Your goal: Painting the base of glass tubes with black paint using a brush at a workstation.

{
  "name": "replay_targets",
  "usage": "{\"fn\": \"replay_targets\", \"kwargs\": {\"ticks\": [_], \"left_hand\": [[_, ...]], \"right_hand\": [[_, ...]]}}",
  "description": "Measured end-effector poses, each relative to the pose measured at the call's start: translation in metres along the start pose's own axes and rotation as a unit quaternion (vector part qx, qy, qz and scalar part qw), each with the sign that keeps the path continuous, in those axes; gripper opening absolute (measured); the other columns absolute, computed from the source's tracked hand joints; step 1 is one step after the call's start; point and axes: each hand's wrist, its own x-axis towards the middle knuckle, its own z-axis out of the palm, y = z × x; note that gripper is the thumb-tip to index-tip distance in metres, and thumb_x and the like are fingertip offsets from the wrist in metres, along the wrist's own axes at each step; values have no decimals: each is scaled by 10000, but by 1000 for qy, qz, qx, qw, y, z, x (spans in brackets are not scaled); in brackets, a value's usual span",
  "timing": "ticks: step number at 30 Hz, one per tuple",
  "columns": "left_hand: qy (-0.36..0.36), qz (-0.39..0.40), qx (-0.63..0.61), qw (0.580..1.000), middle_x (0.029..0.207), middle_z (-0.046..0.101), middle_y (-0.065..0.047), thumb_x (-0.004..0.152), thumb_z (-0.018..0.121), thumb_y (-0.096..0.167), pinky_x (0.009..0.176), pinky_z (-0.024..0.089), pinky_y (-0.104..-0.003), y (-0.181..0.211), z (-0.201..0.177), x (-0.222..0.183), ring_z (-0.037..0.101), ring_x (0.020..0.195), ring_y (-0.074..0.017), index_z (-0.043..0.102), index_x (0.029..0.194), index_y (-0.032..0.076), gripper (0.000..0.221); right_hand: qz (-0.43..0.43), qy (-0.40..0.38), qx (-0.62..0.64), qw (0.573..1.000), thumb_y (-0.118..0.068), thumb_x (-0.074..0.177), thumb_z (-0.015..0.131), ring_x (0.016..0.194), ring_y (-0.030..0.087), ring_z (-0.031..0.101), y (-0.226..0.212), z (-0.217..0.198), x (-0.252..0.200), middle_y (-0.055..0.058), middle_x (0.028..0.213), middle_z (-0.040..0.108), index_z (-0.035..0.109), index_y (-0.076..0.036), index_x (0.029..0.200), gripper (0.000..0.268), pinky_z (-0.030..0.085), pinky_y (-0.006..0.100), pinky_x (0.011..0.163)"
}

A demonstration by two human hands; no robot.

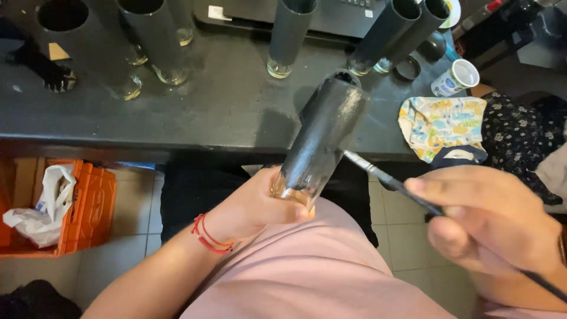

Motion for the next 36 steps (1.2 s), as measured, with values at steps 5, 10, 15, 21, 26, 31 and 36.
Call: {"fn": "replay_targets", "kwargs": {"ticks": [5, 10, 15, 21, 26, 31, 36], "left_hand": [[11, 2, -6, 1000, 668, 404, 27, 721, 681, 137, 618, 351, -253, -6, -3, 3, 392, 639, -88, 451, 701, 129, 231], [10, -6, -27, 1000, 631, 384, 31, 742, 664, 95, 560, 302, -242, 2, 3, 2, 354, 591, -74, 416, 660, 135, 264], [50, -16, 19, 998, 634, 342, 60, 725, 656, 81, 568, 237, -239, 4, 6, 2, 300, 600, -59, 380, 647, 163, 298], [20, -11, 23, 999, 584, 461, 20, 707, 671, 153, 597, 358, -220, -1, -1, 3, 456, 600, -79, 488, 615, 119, 207], [-72, 36, -73, 994, 563, 481, -1, 737, 758, 370, 738, 459, -287, -7, -6, 5, 486, 633, -126, 512, 637, 122, 364], [-109, -14, -137, 984, 743, 439, -18, 714, 793, 417, 560, 391, -225, -26, -15, 4, 575, 798, -179, 531, 1086, -35, 641], [-117, -17, -202, 972, 825, 587, -179, 709, 787, 394, 583, 514, -286, -41, -24, 5, 562, 670, -235, 592, 1111, -62, 639]], "right_hand": [[-54, -2, 23, 998, -302, 866, 531, 935, 215, 763, 8, 12, -20, 66, 1103, 732, 545, -209, 994, 159, 621, 373, 808], [-136, 74, -8, 988, -155, 918, 477, 823, 371, 733, 5, 7, -5, 323, 1133, 613, 450, 222, 1046, 399, 650, 516, 730], [-25, -2, -14, 1000, -387, 900, 439, 1008, 275, 741, 11, 6, -18, 119, 1162, 703, 638, -23, 1165, 492, 614, 381, 890], [19, -76, 3, 997, -450, 849, 520, 1051, 192, 725, 25, 11, -42, 5, 1205, 712, 636, -255, 1248, 459, 587, 341, 916], [-76, 29, 80, 993, -280, 912, 461, 723, 182, 665, 4, 8, 0, 135, 1095, 683, 549, -1, 1062, 328, 627, 321, 650], [-172, 60, 36, 983, -229, 932, 442, 868, 327, 757, 15, 14, -9, 228, 1048, 674, 357, 3, 903, 249, 683, 495, 767], [-104, 5, 21, 994, -216, 928, 439, 916, 238, 782, -12, 1, -1, 70, 1157, 663, 554, 21, 945, 265, 690, 324, 757]]}}
